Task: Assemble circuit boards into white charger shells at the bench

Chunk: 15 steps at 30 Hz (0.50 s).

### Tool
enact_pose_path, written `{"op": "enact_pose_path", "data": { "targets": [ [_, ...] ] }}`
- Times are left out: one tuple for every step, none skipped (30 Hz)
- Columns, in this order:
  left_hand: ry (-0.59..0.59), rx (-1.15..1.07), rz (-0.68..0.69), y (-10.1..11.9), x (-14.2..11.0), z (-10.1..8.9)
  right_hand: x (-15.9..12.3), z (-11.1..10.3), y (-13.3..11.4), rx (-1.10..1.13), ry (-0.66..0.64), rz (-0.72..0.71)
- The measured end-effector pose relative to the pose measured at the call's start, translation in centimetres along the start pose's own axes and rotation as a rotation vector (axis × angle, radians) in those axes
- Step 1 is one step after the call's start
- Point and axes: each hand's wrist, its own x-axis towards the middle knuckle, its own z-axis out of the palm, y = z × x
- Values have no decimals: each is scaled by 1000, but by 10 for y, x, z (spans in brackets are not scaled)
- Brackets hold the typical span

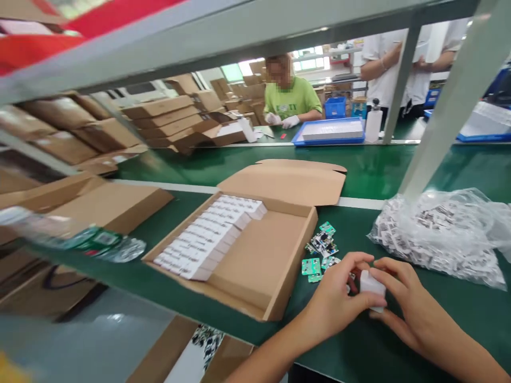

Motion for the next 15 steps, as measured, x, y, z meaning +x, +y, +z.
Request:
{"op": "enact_pose_path", "data": {
  "targets": [
    [48, 112, 48, 5, -6, -15, -2, 1, 0, -22, 16, -28],
    [99, 239, 103, 9, -12, -33, -3, 1, 0, -38, 38, -49],
    [151, 378, 154, 14, -16, -55, -5, 0, 0, -47, 67, -58],
    [198, 525, 202, 17, -19, -80, -6, -1, 1, -48, 98, -53],
    [215, 672, 203, 21, -19, -106, -8, -3, 2, -48, 134, -36],
    [241, 806, 170, 23, -17, -131, -9, -4, 4, -52, 165, -12],
    [246, 918, 85, 25, -13, -154, -9, -5, 5, -58, 188, 12],
    [259, 997, 2, 26, -8, -174, -9, -7, 7, -65, 206, 29],
    [271, 1035, -33, 26, -2, -188, -9, -8, 9, -72, 222, 41],
    [283, 1055, -59, 26, 3, -197, -8, -10, 11, -77, 242, 42],
    [299, 1056, -55, 26, 7, -200, -6, -12, 13, -82, 273, 35],
    [315, 1044, -34, 27, 10, -197, -5, -15, 14, -85, 306, 31],
    [333, 1028, -9, 28, 12, -190, -3, -18, 16, -91, 346, 33],
    [350, 1005, 21, 30, 14, -180, 0, -22, 17, -98, 386, 43],
    [365, 975, 55, 31, 16, -168, 2, -26, 18, -110, 425, 56]
  ]
}}
